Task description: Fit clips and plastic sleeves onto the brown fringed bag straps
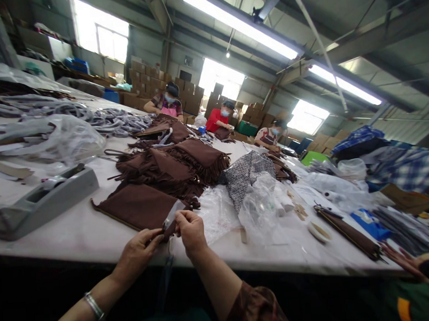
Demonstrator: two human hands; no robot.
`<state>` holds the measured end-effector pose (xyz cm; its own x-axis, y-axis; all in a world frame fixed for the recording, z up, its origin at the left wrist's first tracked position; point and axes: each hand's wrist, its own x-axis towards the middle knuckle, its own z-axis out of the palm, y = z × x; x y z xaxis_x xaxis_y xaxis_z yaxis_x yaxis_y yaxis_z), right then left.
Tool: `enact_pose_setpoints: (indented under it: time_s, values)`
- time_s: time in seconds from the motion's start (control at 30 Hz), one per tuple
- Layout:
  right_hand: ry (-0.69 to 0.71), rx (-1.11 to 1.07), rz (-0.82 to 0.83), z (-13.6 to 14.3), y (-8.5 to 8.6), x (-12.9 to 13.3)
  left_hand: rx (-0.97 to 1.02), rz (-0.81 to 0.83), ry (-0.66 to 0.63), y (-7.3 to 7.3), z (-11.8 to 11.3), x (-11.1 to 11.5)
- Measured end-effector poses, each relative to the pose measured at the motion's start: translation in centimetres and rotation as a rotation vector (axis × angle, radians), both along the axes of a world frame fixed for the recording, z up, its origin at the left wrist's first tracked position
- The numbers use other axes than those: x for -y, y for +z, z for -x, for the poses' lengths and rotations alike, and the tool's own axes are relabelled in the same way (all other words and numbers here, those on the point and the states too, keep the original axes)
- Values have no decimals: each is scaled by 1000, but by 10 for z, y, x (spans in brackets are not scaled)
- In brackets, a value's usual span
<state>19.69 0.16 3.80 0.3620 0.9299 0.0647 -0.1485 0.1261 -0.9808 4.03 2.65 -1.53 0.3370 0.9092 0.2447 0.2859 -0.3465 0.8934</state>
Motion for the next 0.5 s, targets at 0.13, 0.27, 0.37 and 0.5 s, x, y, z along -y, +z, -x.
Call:
enact_pose_setpoints:
  time_s: [0.13,0.27,0.37,0.5]
  values:
    - [25,22,100,4,-5,-4,8,30,-24,-1,-2,-2]
    - [70,90,202,3,-6,-10,19,50,-32,-4,-4,-3]
    - [83,202,241,-2,-4,-14,11,42,-45,-5,-5,-4]
    - [94,299,221,-9,-2,-17,4,32,-42,-5,-6,-3]
